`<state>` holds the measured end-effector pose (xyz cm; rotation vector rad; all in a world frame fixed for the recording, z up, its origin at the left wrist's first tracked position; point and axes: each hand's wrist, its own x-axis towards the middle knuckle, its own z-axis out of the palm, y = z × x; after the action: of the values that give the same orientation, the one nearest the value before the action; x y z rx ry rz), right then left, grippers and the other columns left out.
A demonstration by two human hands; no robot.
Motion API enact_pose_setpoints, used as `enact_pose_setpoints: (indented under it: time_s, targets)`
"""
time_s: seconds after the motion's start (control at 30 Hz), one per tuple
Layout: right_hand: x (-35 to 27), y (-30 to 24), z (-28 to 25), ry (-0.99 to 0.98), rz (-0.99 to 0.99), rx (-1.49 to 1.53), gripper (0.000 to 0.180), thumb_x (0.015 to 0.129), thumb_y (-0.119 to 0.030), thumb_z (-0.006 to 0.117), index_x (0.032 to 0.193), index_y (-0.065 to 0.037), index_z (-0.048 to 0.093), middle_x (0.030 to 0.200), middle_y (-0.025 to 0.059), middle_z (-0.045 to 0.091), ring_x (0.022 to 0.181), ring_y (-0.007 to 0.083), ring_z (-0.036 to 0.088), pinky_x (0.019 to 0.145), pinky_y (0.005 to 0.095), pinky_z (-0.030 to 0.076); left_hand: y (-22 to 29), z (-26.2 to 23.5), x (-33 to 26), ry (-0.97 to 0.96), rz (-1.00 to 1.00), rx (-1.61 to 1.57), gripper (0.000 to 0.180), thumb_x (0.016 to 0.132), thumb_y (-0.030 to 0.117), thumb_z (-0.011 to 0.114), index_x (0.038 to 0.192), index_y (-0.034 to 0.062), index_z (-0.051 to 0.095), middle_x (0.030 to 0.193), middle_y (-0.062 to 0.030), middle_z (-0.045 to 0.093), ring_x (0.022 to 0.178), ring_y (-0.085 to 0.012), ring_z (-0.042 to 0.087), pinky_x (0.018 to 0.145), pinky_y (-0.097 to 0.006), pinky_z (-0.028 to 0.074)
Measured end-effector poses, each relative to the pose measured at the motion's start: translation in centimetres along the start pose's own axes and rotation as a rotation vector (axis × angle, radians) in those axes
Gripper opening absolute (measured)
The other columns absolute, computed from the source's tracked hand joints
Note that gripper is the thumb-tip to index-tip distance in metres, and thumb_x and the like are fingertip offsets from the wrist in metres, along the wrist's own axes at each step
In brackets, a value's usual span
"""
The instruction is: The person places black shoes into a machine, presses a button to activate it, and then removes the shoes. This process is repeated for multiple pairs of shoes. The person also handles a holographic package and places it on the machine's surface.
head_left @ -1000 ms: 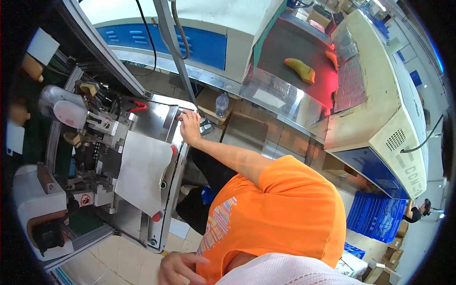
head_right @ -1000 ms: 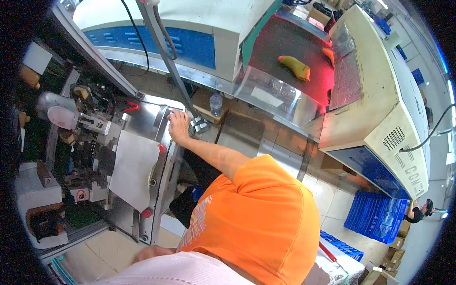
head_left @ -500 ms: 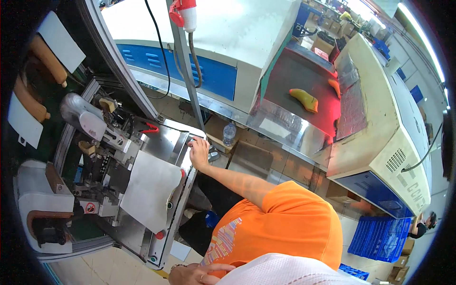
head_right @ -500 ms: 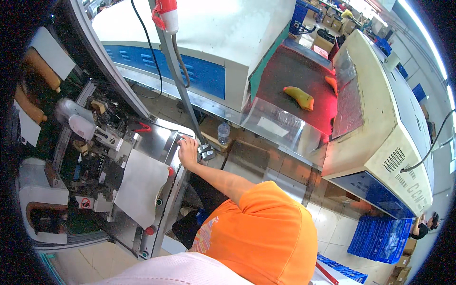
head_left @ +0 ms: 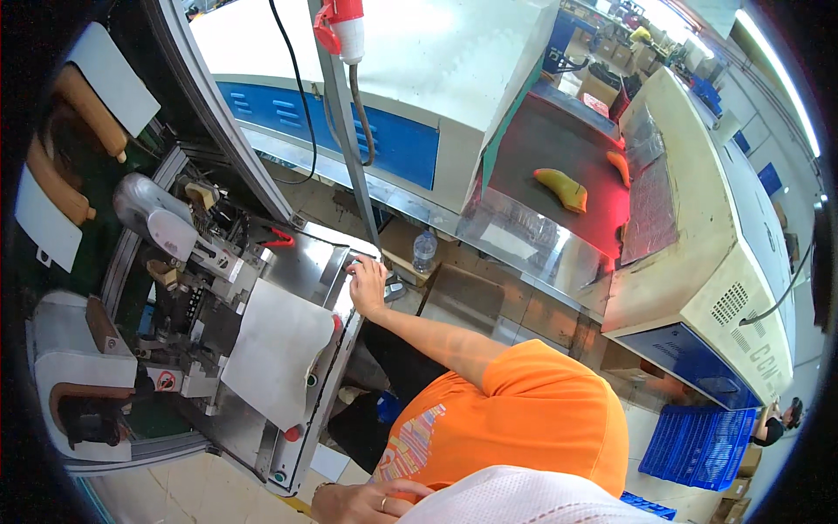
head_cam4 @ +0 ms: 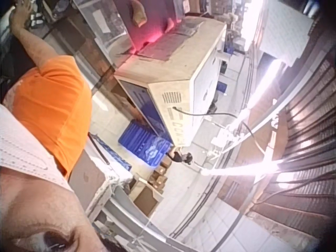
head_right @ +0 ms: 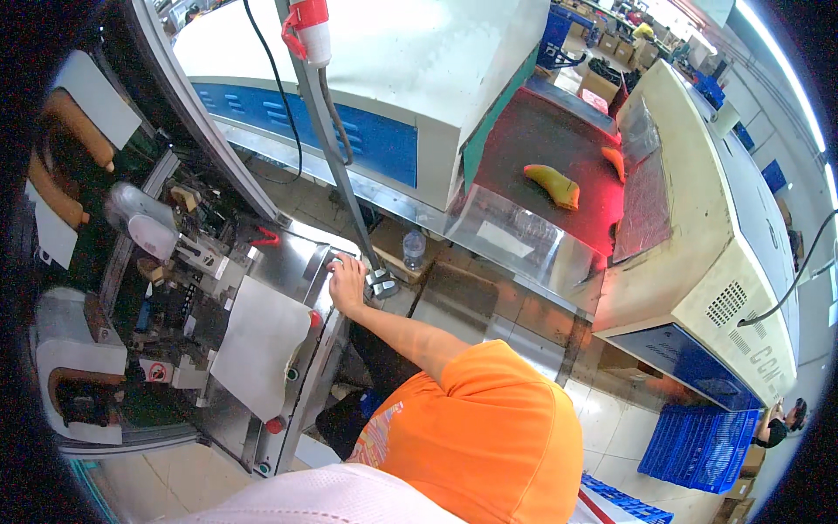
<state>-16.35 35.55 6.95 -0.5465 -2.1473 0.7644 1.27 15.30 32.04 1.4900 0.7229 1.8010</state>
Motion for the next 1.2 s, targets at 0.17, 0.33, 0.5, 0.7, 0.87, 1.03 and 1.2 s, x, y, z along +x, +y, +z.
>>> enact_pose_setpoints:
  time_s: [0.17, 0.33, 0.5, 0.7, 0.87, 1.03, 1.2]
  targets:
    - [0.0, 0.1, 0.0, -0.008, -0.007, 0.015, 0.019, 0.067, 0.001, 0.051, 0.082, -0.009, 0.055, 0.104, 0.0081, 0.050, 0.102, 0.0243, 0.044, 0.089, 0.0395, 0.028, -0.1, -0.1, 0.4, -0.016, -0.005, 0.019, 0.025, 0.080, 0.038, 0.054, 0.085, 0.0135, 0.053, 0.084, 0.0018, 0.058, 0.068, -0.0100, 0.053, 0.067, -0.031, 0.027]
    - [0.0, 0.1, 0.0, 0.003, -0.003, 0.007, 0.019, 0.067, 0.001, 0.051, 0.082, -0.009, 0.055, 0.103, 0.0082, 0.050, 0.102, 0.0245, 0.044, 0.089, 0.0397, 0.028, 0.1, -0.6, 0.6, -0.023, -0.006, 0.049, 0.024, 0.080, 0.038, 0.054, 0.083, 0.0139, 0.053, 0.083, 0.0022, 0.059, 0.067, -0.0096, 0.053, 0.066, -0.031, 0.027]
    - [0.0, 0.0, -0.1, 0.009, -0.005, 0.007, 0.018, 0.067, 0.001, 0.051, 0.082, -0.009, 0.055, 0.101, 0.0081, 0.051, 0.101, 0.0245, 0.045, 0.089, 0.0399, 0.028, 0.5, -1.2, 0.2, 0.030, 0.026, 0.105, 0.024, 0.080, 0.038, 0.054, 0.082, 0.0142, 0.054, 0.081, 0.0025, 0.059, 0.066, -0.0092, 0.053, 0.066, -0.031, 0.027]
    - [0.0, -0.2, 0.1, -0.007, 0.004, 0.004, 0.018, 0.066, 0.000, 0.051, 0.081, -0.010, 0.055, 0.102, 0.0080, 0.050, 0.102, 0.0242, 0.045, 0.089, 0.0400, 0.028, 1.2, -1.6, -0.6, 0.346, 0.145, 0.234, 0.024, 0.080, 0.039, 0.054, 0.080, 0.0147, 0.055, 0.080, 0.0030, 0.059, 0.065, -0.0087, 0.053, 0.065, -0.030, 0.026]
    - [-0.2, 0.4, 0.5, 0.004, 0.004, -0.043, 0.020, 0.067, 0.000, 0.050, 0.082, -0.010, 0.057, 0.103, 0.0082, 0.051, 0.102, 0.0249, 0.045, 0.090, 0.0404, 0.028, 3.8, -1.8, -1.9, 0.680, 0.286, 0.467, 0.024, 0.080, 0.039, 0.054, 0.078, 0.0150, 0.055, 0.078, 0.0034, 0.059, 0.063, -0.0083, 0.052, 0.065, -0.030, 0.026]
    - [-0.3, 0.4, 0.6, -0.025, 0.006, -0.032, 0.019, 0.067, -0.001, 0.049, 0.081, -0.011, 0.057, 0.104, 0.0077, 0.051, 0.102, 0.0254, 0.044, 0.092, 0.0411, 0.026, 3.5, -0.1, -1.0, 0.543, 0.276, 0.619, 0.024, 0.079, 0.040, 0.054, 0.077, 0.0154, 0.056, 0.077, 0.0037, 0.059, 0.062, -0.0079, 0.052, 0.065, -0.030, 0.025]
    - [-0.2, 0.4, 0.6, 0.001, -0.042, -0.052, 0.019, 0.066, -0.002, 0.051, 0.082, -0.012, 0.055, 0.102, 0.0058, 0.050, 0.101, 0.0233, 0.044, 0.091, 0.0393, 0.027, 4.2, 0.1, -1.0, 0.246, 0.239, 0.595, 0.025, 0.079, 0.040, 0.054, 0.075, 0.0158, 0.056, 0.076, 0.0041, 0.059, 0.061, -0.0074, 0.052, 0.064, -0.030, 0.025]
